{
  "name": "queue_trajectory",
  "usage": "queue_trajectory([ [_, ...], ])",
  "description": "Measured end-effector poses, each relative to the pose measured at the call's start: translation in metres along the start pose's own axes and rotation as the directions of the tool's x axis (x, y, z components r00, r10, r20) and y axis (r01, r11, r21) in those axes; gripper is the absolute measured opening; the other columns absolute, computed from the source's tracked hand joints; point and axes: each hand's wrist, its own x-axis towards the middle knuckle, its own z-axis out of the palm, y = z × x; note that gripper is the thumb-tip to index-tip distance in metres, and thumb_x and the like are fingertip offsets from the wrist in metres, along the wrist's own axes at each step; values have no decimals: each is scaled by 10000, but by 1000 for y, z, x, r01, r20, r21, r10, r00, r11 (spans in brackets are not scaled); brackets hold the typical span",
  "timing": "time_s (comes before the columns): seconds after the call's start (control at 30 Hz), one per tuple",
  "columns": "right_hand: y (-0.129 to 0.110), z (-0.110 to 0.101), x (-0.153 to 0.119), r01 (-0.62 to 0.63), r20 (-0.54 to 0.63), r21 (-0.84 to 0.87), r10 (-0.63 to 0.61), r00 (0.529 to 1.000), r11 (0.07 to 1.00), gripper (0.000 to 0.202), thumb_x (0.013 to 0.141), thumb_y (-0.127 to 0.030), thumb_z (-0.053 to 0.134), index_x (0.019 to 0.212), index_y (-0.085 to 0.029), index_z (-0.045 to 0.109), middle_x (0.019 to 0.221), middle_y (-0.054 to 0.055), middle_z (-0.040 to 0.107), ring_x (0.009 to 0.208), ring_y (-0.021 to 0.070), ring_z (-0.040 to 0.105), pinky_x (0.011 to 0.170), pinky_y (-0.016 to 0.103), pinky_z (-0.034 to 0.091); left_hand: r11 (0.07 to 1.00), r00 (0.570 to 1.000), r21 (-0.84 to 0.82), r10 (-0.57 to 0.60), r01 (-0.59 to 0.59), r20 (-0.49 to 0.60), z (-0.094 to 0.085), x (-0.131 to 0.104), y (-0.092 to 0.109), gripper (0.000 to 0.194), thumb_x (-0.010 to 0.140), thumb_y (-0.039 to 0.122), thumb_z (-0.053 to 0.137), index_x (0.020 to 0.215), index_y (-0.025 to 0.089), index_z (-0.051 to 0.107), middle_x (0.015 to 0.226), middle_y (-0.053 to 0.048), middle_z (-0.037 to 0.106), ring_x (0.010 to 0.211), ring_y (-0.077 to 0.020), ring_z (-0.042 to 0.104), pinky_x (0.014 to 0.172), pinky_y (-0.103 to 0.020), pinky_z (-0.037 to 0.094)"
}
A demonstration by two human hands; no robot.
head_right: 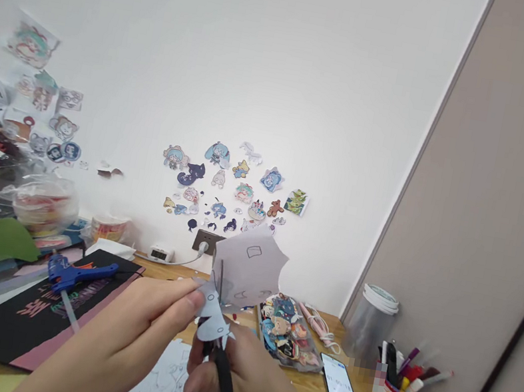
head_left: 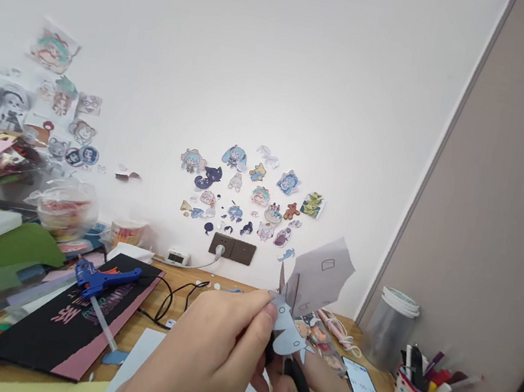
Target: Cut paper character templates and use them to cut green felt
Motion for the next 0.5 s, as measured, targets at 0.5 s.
queue_trajectory([
  [0.5,12,2,-3,-23,-5,35,23,1000,999,332,849,-468,485,713,-172,424,683,-24,450,605,86,406,544,207,336,984,989,146,112,-97,-99,-1,1,-1,365,936,260,269,588,203,361,540,54,300,490,-98,314,479,-198,257],
])
